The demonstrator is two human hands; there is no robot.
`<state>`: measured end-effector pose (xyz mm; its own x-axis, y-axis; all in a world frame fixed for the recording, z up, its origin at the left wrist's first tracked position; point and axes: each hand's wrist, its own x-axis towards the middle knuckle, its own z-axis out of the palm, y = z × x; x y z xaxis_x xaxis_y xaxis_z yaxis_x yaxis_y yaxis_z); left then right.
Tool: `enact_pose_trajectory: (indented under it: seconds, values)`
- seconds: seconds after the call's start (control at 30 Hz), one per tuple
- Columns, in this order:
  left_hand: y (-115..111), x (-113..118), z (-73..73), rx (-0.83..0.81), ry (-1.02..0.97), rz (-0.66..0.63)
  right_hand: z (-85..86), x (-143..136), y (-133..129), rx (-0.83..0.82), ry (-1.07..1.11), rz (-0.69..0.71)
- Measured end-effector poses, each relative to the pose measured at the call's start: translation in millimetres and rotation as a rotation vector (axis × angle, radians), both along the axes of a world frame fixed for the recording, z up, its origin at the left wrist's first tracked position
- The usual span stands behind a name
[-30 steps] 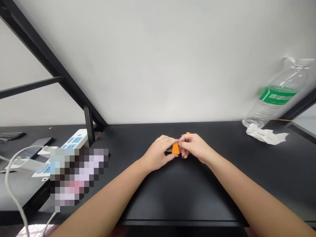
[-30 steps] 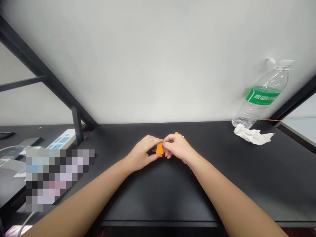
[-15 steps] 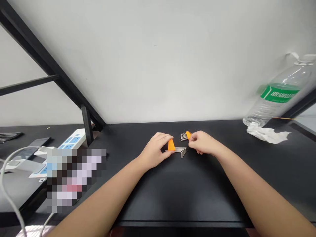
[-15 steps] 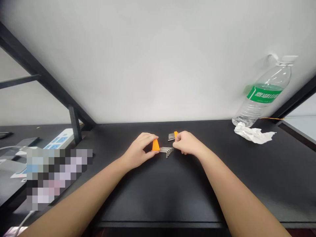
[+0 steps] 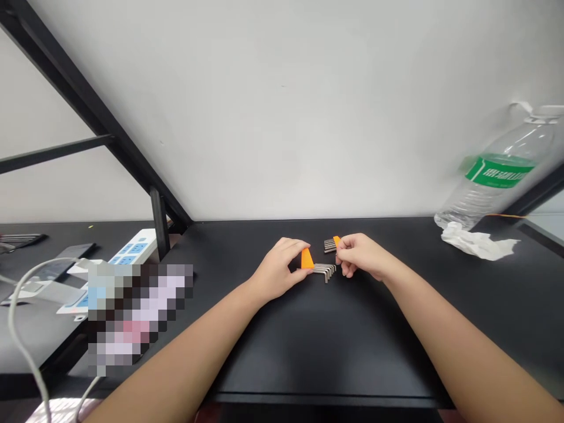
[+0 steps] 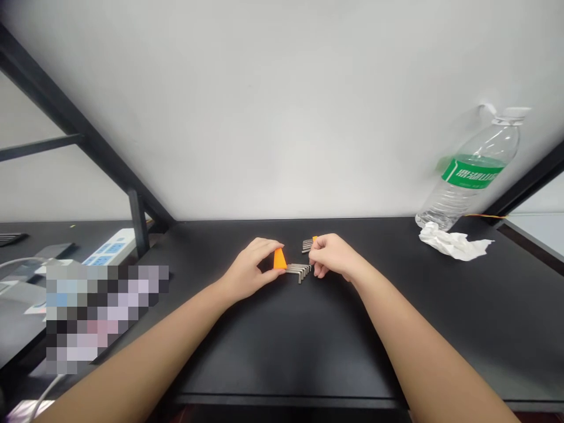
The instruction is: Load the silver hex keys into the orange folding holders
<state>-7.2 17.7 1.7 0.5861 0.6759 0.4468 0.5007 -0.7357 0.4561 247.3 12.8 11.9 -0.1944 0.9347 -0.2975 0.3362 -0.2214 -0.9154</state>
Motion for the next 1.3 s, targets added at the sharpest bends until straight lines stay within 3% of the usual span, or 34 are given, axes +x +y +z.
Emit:
enact_pose_trajectory:
  seconds: [0.23, 0.4, 0.53, 0.67, 0.87, 1.1, 1.3]
  values:
    - [0, 1, -0.8, -0.01, -0.005, 0.0, -7.8, 13, 8, -0.09, 0.033, 0.074]
    - [0, 0, -1.1, -0.006, -0.019, 0.014, -3.9, 23, 11, -0.113, -0.106, 0.1]
    - [0, 0, -0.4, -0.023, -0.015, 0.017, -1.1, 26, 11, -0.113, -0.375, 0.104]
    - [-1, -1, -0.1, -0.038, -0.017, 0.019, -1.3, 20, 7, 0.099, -0.632, 0.067]
    - [0, -2, -1.8, -0.041, -0.025, 0.014, -1.6, -1, -3, 0.353, -0.771, 0.155]
    - [1, -1, -2.8, -0.032, -0.017, 0.006, -4.1, -16, -9, 0.485, -0.689, 0.246]
    - [1, 0, -3.7, -0.019, -0.022, -0.006, -3.2, -20, -13, 0.495, -0.632, 0.275]
